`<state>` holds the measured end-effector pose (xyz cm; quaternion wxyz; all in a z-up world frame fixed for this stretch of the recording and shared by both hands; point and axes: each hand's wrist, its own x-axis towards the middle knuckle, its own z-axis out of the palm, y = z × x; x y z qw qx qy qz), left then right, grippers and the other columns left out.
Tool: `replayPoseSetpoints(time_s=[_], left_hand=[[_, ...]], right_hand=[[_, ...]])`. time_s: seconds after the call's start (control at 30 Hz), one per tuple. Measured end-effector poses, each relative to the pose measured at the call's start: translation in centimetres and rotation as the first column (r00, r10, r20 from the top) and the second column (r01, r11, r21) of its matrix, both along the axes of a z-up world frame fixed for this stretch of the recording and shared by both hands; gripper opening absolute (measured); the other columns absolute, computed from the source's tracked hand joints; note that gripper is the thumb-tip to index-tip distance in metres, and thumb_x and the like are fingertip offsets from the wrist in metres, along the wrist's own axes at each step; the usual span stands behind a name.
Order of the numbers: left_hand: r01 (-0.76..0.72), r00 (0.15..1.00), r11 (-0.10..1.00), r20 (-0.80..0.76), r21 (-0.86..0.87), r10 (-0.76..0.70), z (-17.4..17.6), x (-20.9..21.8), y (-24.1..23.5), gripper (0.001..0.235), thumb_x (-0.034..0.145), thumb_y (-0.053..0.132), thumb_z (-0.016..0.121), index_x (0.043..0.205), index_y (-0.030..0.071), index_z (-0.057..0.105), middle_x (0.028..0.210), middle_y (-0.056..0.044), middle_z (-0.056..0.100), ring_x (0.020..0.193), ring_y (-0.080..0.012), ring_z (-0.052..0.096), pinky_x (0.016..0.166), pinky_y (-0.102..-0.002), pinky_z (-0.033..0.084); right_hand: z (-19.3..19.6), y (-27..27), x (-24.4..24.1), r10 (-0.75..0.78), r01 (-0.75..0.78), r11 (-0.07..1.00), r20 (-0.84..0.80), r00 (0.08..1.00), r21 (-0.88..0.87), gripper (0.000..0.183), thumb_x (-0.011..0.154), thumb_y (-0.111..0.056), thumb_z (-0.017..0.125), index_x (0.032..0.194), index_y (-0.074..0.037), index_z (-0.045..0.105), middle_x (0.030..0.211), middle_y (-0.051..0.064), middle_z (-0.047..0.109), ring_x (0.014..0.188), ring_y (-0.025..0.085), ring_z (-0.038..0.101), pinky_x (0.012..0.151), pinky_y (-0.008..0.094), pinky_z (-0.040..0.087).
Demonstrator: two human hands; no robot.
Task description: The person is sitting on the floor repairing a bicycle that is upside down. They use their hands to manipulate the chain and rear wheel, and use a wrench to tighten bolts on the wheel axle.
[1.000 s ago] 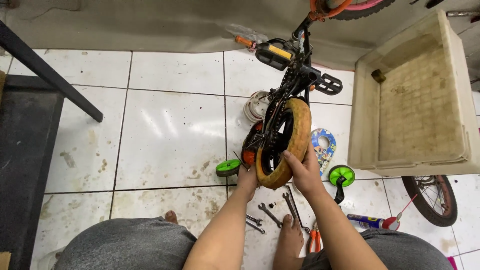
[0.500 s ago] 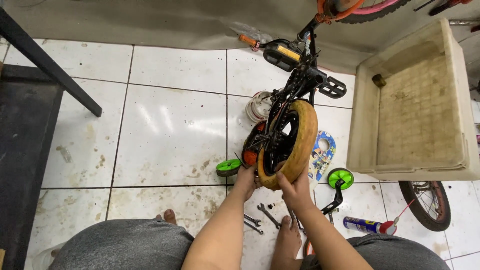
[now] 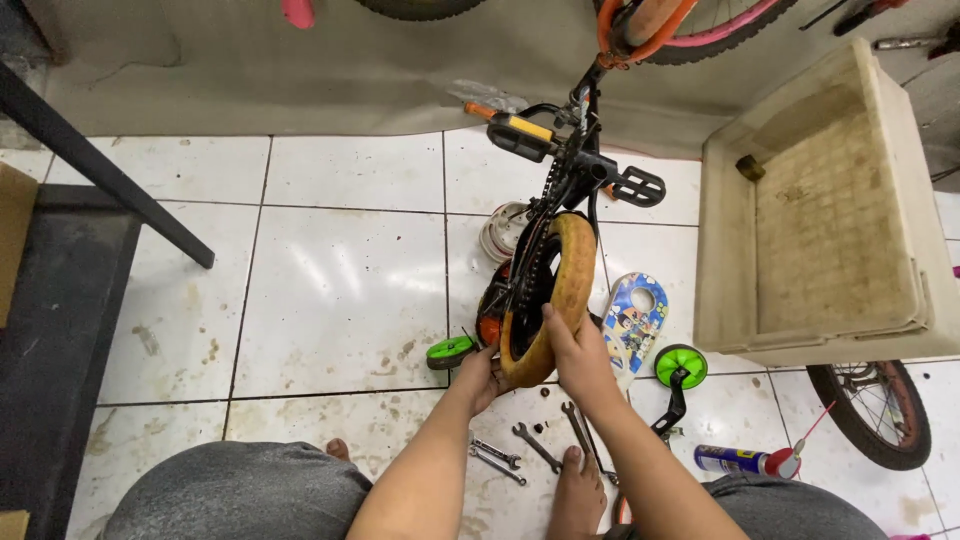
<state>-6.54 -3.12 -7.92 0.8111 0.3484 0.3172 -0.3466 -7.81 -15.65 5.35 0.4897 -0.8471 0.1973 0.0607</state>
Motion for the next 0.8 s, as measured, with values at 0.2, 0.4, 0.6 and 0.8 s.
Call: replayPoseSetpoints(time_s=[0.2, 0.4, 0.6, 0.8], left_hand=[[0.105, 0.994, 0.955, 0.010, 0.276, -0.112, -5.4, 0.5, 1.3, 0.066, 0.106, 0.032, 0.053, 0.154, -0.006, 0.028, 0.112, -0.021, 0.067, 0.096, -0.0313, 0.071, 0.078, -0.044, 0.062], [0.133, 0.990, 0.829, -0.025, 0.543, -0.142, -7.2, 2.4, 3.0, 0.051, 0.097, 0.023, 0.055, 0.135, -0.012, 0.049, 0.107, -0.021, 0.074, 0.085, -0.0315, 0.074, 0.064, -0.039, 0.060], [0.220, 0.937, 0.607, 0.009, 0.764, -0.350, -0.2, 6.4, 5.3, 0.056, 0.100, 0.031, 0.057, 0.137, -0.010, 0.052, 0.106, -0.019, 0.077, 0.086, -0.0315, 0.076, 0.066, -0.039, 0.057], [0.167, 0.762, 0.377, 0.123, 0.911, -0.636, 13.1, 11.4, 5.7, 0.065, 0.094, 0.043, 0.064, 0.129, -0.011, 0.057, 0.095, -0.019, 0.078, 0.076, -0.0271, 0.077, 0.061, -0.033, 0.060]], right_hand=[[-5.1, 1.2, -2.7, 0.077, -0.092, 0.995, 0.277, 0.958, 0.040, 0.065, 0.095, -0.060, 0.055, 0.128, -0.004, 0.060, 0.113, 0.025, 0.072, 0.111, 0.043, 0.069, 0.093, 0.056, 0.055], [-7.7, 1.3, -3.1, 0.097, -0.125, 0.990, 0.355, 0.930, 0.058, 0.056, 0.089, -0.058, 0.068, 0.114, -0.008, 0.061, 0.097, 0.019, 0.067, 0.096, 0.034, 0.069, 0.084, 0.048, 0.057], [-4.1, 0.8, -3.0, 0.156, -0.142, 0.988, 0.384, 0.910, -0.065, 0.075, 0.087, -0.059, 0.066, 0.136, -0.006, 0.049, 0.106, 0.018, 0.060, 0.103, 0.037, 0.063, 0.082, 0.049, 0.058], [-4.9, -2.7, 2.5, -0.394, 0.366, 0.919, 0.361, 0.845, 0.148, 0.035, 0.104, -0.039, 0.053, 0.121, -0.011, 0.065, 0.080, 0.011, 0.066, 0.069, 0.027, 0.065, 0.064, 0.037, 0.050]])
